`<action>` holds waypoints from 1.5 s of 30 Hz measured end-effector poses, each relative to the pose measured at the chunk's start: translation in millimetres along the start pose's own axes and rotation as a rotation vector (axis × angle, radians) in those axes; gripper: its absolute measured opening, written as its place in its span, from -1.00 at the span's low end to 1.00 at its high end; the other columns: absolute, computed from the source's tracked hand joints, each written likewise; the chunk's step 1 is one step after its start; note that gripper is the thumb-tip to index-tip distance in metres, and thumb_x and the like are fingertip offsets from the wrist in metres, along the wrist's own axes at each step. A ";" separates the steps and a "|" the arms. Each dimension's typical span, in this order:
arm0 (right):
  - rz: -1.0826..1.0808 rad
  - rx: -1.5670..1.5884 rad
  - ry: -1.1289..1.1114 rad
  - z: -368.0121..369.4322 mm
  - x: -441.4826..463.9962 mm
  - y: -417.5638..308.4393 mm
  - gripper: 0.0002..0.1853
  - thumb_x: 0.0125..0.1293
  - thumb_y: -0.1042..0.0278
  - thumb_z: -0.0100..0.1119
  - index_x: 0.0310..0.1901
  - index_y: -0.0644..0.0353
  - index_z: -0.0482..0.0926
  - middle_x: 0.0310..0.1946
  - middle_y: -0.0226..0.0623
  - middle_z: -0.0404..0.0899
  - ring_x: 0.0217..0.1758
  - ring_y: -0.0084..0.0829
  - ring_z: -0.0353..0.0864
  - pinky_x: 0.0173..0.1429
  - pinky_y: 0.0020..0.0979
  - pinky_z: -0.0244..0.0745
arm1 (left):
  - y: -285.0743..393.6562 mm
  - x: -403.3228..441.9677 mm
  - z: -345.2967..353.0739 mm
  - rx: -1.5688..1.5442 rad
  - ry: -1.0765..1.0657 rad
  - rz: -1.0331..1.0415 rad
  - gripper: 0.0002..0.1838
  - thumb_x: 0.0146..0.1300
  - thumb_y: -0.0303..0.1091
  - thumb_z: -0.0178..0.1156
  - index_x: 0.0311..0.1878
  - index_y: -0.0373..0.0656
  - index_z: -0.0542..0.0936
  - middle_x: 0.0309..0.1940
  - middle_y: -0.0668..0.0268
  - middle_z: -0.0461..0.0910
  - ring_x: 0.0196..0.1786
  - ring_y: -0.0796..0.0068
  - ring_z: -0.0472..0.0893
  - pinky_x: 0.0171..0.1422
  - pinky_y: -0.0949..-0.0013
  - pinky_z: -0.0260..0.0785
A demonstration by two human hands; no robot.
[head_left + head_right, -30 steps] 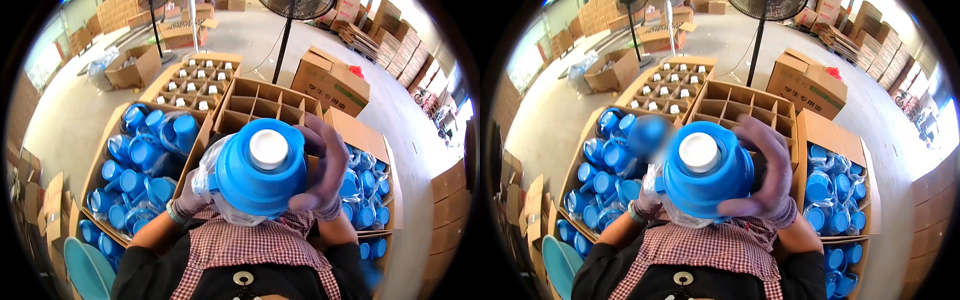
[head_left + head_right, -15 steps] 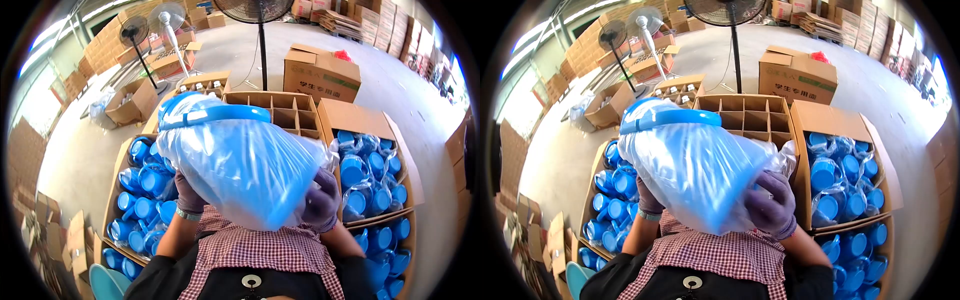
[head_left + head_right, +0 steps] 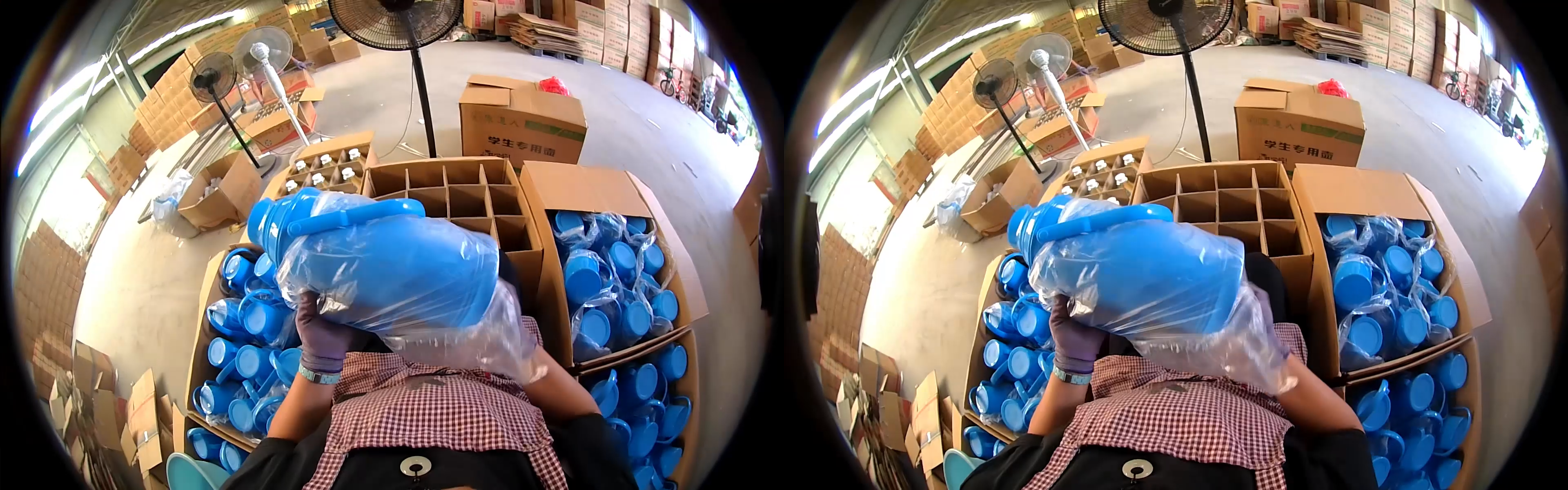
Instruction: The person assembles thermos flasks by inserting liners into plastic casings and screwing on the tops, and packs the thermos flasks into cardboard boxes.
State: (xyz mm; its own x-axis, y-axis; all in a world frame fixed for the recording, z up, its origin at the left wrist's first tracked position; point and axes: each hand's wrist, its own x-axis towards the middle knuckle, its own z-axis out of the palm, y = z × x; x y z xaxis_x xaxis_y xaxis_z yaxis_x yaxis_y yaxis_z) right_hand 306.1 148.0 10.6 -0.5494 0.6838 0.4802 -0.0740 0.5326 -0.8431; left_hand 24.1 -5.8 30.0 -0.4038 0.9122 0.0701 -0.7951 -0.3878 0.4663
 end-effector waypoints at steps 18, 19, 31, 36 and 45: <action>0.192 0.455 0.281 7.1 -3.6 56.2 -0.70 0.37 0.31 0.31 0.02 0.31 0.60 0.14 -0.08 0.60 0.04 -0.38 0.69 0.08 -0.38 0.64 | 9.7 -1.1 -14.0 -0.074 0.013 -0.059 -0.38 0.54 0.03 -0.18 0.52 -0.08 0.36 0.48 0.08 0.40 0.51 -0.07 0.37 0.57 -0.32 0.15; 0.114 0.234 0.217 1.2 -11.1 62.0 -0.74 0.42 0.30 0.25 0.01 0.30 0.61 0.10 -0.09 0.62 0.01 -0.39 0.70 0.08 -0.39 0.64 | 9.2 2.5 -22.6 -0.134 -0.005 -0.078 -0.37 0.55 0.05 -0.19 0.52 -0.09 0.36 0.48 0.11 0.41 0.50 -0.08 0.38 0.57 -0.32 0.16; 0.317 0.585 0.319 18.0 -21.6 60.4 -0.66 0.38 0.28 0.33 0.07 0.32 0.61 -0.03 -0.15 0.70 -0.04 -0.40 0.74 0.03 -0.39 0.66 | 5.7 -2.4 -16.8 -0.115 -0.223 -0.075 -0.40 0.54 0.04 -0.13 0.50 -0.07 0.40 0.44 0.12 0.46 0.47 -0.01 0.44 0.58 -0.21 0.19; 0.130 0.258 0.183 -7.1 -9.3 47.1 -0.64 0.36 0.29 0.36 0.08 0.32 0.61 -0.09 -0.16 0.73 -0.07 -0.37 0.75 0.01 -0.37 0.66 | -4.8 -9.0 -13.9 -0.158 -0.046 -0.092 -0.39 0.53 0.07 -0.10 0.50 -0.05 0.39 0.44 0.14 0.45 0.46 -0.07 0.42 0.52 -0.32 0.22; 0.382 0.599 0.232 28.7 6.9 55.2 -0.62 0.30 0.32 0.37 0.08 0.33 0.61 -0.20 -0.12 0.73 -0.15 -0.19 0.76 -0.01 -0.28 0.67 | 2.4 -4.6 -29.0 -0.162 -0.133 -0.033 -0.36 0.53 0.03 -0.12 0.54 -0.11 0.34 0.49 0.04 0.40 0.52 -0.13 0.36 0.61 -0.33 0.10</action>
State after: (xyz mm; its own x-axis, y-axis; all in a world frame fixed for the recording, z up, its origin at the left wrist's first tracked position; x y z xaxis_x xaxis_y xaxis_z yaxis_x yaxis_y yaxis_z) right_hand 274.3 167.8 -39.6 -0.4432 0.8896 0.1103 -0.3905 -0.0809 -0.9170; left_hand 10.9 -14.8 5.2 -0.3210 0.9302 0.1781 -0.8737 -0.3634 0.3233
